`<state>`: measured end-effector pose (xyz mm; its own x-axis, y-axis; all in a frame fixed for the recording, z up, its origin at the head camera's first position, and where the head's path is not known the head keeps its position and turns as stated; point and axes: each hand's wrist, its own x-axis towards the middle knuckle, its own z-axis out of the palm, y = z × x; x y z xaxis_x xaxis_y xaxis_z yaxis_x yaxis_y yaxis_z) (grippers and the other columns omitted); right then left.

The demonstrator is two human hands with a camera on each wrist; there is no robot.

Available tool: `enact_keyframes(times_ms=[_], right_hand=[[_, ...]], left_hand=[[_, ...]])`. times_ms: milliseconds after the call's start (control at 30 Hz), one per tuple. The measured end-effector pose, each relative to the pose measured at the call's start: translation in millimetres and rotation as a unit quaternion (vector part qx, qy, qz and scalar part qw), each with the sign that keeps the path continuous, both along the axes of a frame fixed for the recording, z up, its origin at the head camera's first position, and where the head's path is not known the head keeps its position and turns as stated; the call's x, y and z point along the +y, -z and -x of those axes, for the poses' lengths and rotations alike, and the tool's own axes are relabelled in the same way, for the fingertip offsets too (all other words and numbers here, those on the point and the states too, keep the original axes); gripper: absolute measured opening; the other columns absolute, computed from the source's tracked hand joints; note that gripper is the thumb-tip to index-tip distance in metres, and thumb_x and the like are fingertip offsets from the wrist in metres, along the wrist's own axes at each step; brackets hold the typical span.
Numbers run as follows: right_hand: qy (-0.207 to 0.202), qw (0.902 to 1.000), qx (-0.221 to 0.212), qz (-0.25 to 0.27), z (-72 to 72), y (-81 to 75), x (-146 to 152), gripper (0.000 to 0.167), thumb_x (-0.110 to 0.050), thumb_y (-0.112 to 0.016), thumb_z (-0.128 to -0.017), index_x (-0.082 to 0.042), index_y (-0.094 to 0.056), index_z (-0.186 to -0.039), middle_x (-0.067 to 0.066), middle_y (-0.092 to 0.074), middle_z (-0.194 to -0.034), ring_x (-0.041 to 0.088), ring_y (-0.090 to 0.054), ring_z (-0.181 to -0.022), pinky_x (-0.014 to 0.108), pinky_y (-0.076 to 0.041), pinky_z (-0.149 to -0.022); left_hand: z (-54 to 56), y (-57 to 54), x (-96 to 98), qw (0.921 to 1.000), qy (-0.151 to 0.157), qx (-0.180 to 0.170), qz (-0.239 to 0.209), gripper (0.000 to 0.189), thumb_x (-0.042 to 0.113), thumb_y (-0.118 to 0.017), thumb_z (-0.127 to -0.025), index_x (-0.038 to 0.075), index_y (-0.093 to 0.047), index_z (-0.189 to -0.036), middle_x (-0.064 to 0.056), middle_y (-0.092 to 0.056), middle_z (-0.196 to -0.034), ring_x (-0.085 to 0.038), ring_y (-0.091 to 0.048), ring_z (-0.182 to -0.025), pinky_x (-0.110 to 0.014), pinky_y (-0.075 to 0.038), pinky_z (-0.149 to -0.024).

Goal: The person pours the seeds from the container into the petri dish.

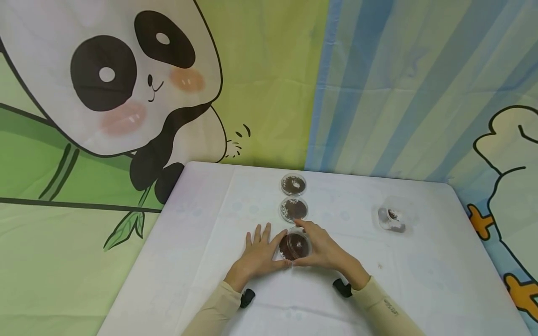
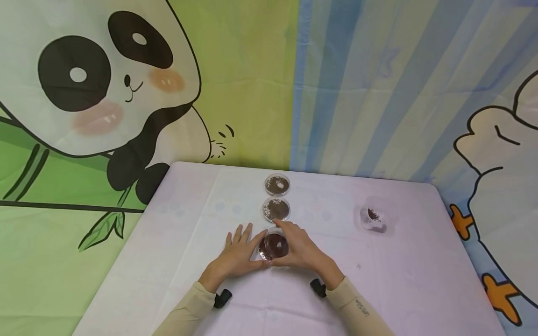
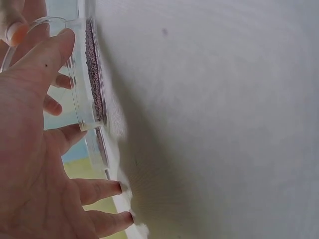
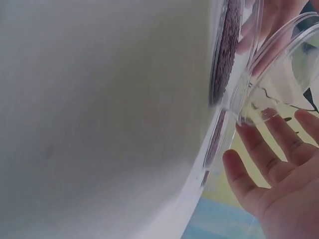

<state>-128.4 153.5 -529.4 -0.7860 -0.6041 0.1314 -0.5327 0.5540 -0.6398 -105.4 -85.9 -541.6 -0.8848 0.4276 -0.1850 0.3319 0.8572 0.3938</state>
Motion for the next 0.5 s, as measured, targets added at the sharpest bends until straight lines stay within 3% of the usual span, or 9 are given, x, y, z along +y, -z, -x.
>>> enact_keyframes(times_ms=[200, 500], right_hand=[[0.010, 0.9989, 0.021, -0.039, -1.9, 0.9, -8, 0.116, -0.057, -0.087, -0.069, -0.007, -0.030, -0.156, 0.013, -0.048, -0.146, 0.035, -0.045, -0.132, 0.062, -0.036, -0.104], [0.014, 0.9943, 0.058, -0.089, -1.5, 5.1, -19, 0.117, -0.055, -0.090, -0.066, -0.009, -0.030, -0.155, 0.013, -0.051, -0.140, 0.035, -0.049, -0.123, 0.059, -0.042, -0.095]], left_hand=[[-0.7, -0.1, -1.0, 0.9999, 0.001, 0.008, 0.009, 0.102, 0.079, -0.056, -0.082, 0.023, -0.023, -0.161, -0.026, -0.014, -0.162, -0.051, -0.007, -0.146, -0.073, -0.011, -0.109], [0.6, -0.7, -4.4, 0.9997, 0.007, 0.000, 0.023, 0.108, 0.067, -0.072, -0.080, 0.011, -0.024, -0.160, -0.021, -0.012, -0.164, -0.046, -0.006, -0.149, -0.068, -0.012, -0.112]])
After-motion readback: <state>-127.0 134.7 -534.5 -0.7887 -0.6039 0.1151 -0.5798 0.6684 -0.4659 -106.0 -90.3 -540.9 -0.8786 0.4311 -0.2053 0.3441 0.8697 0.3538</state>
